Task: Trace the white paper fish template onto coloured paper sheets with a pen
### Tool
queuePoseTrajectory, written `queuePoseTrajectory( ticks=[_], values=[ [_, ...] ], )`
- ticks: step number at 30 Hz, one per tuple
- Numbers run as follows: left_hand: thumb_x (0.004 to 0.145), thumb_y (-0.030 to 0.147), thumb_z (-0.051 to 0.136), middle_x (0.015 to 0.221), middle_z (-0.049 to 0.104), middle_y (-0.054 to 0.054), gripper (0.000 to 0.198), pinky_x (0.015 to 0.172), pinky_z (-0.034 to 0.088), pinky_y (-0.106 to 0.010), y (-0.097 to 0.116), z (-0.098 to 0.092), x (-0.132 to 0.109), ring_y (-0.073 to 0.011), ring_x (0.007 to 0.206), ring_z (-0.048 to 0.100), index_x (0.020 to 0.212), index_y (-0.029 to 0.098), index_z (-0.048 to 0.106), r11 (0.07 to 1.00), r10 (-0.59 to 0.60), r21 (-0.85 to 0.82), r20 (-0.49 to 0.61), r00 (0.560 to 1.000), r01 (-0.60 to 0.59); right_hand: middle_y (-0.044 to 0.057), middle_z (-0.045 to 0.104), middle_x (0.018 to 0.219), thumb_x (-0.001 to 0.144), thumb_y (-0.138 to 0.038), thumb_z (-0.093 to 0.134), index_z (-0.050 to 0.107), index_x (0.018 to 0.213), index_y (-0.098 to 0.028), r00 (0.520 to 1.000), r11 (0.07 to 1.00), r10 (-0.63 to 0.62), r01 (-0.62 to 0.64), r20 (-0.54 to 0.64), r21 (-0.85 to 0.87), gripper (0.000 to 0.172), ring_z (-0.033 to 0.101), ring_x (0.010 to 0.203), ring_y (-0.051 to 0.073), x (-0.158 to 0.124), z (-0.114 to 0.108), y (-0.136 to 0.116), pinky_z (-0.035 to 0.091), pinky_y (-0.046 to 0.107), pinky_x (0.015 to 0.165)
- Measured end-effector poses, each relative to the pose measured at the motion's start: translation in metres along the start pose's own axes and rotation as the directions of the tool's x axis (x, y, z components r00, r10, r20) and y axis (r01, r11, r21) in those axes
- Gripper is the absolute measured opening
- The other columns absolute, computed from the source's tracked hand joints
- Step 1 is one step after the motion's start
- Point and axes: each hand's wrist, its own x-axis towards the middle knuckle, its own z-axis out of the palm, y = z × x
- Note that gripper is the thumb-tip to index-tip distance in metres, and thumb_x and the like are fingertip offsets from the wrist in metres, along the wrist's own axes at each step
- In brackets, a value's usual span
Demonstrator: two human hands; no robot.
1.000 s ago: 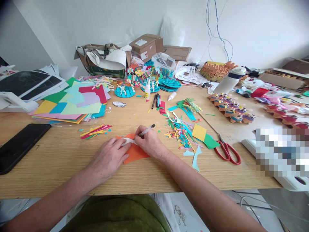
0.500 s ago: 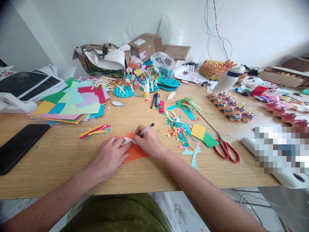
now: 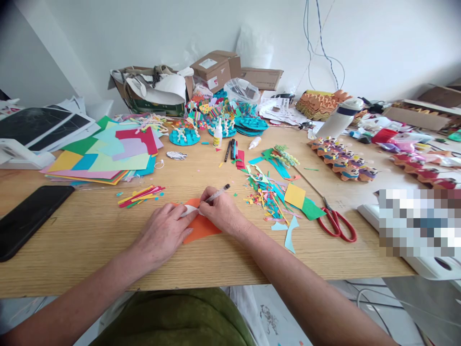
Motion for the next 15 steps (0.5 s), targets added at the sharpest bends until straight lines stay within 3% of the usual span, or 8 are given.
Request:
queuePoseTrajectory(
  ticks=[15],
  values=[
    [0.083, 0.027, 0.053, 0.099, 0.055, -0.003, 0.031, 0.075, 0.043, -0.038, 0.001, -0.0021, -0.0011, -0.0229, 0.088, 0.046, 0.113, 0.022, 0.052, 1.0, -0.014, -0.025, 0.011, 1.0, 0.014, -0.005, 0.048, 0.053, 0.064, -0.014, 0.044, 0.047, 0.064, -0.019, 0.998, 0.999, 0.031, -0.032, -0.046, -0.019, 0.006, 0.044, 0.049, 0.01, 0.0001, -0.0019, -0.0014, 0.033, 0.022, 0.046]
  ],
)
